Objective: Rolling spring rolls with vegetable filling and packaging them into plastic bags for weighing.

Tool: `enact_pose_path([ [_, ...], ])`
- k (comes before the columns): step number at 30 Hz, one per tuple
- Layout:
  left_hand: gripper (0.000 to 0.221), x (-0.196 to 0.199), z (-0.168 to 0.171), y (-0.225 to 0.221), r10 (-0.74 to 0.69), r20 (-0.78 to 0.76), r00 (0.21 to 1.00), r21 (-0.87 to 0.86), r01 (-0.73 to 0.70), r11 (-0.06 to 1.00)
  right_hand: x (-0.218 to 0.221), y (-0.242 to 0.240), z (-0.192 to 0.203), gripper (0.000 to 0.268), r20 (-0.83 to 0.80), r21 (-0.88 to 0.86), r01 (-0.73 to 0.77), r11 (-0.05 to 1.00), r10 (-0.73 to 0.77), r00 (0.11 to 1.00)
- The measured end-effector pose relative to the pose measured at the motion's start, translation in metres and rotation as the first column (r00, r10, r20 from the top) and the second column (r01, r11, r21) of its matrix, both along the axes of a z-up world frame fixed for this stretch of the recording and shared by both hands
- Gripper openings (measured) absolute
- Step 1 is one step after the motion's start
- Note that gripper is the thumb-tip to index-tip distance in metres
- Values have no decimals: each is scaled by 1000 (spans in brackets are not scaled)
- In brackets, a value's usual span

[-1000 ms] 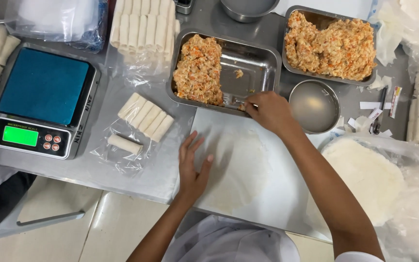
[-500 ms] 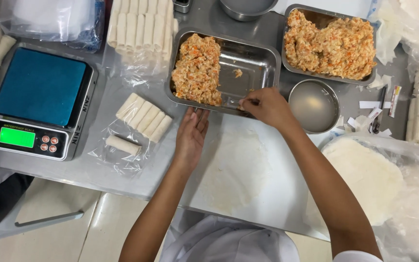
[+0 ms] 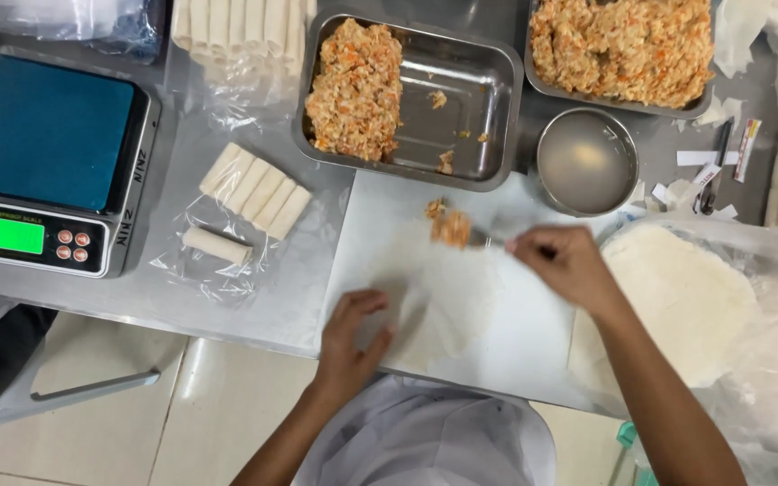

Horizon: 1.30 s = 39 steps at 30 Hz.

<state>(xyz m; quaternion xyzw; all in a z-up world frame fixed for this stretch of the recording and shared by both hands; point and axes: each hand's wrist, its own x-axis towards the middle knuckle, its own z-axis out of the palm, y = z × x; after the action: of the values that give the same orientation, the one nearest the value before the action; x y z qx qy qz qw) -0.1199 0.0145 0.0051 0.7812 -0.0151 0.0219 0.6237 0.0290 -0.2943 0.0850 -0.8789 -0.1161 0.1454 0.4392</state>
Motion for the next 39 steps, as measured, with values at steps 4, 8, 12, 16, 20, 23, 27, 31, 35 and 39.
enact_pose_path([
  [4,49,-24,8,-11,-138,-32,990,99,141,985,-63,5,-21,12,-103,-82,-131,988,123,987],
  [8,70,-24,-14,-19,-198,162,967,434,111,894,-90,1,-28,27,5,-416,-328,848,363,932],
  [12,62,-22,-13,-18,-258,172,951,487,146,861,-83,-32,3,34,-146,-615,-250,748,204,968],
  [16,63,-14,-5,-16,-301,120,946,503,203,840,-98,0,-14,20,-11,-402,-319,858,344,939],
  [20,61,-10,-3,-13,-353,54,934,552,266,790,-94,-2,-20,26,-25,-473,-349,809,384,923],
  [23,61,-10,-4,-13,-357,53,932,549,272,790,-79,-10,2,26,-158,-388,-262,884,217,963],
  [27,66,-8,-2,-15,-351,41,935,558,270,784,-69,5,-11,29,-317,-341,-224,913,113,942],
  [31,59,-11,18,-17,-343,53,938,548,260,795,-50,-14,0,30,-319,-395,-388,833,272,908],
  [35,43,-1,30,-22,-279,125,952,534,172,828,-7,-5,36,30,-118,-656,-225,721,196,974],
  [39,43,61,33,-21,-167,156,974,410,90,908,13,21,37,25,83,-758,-38,651,153,985],
])
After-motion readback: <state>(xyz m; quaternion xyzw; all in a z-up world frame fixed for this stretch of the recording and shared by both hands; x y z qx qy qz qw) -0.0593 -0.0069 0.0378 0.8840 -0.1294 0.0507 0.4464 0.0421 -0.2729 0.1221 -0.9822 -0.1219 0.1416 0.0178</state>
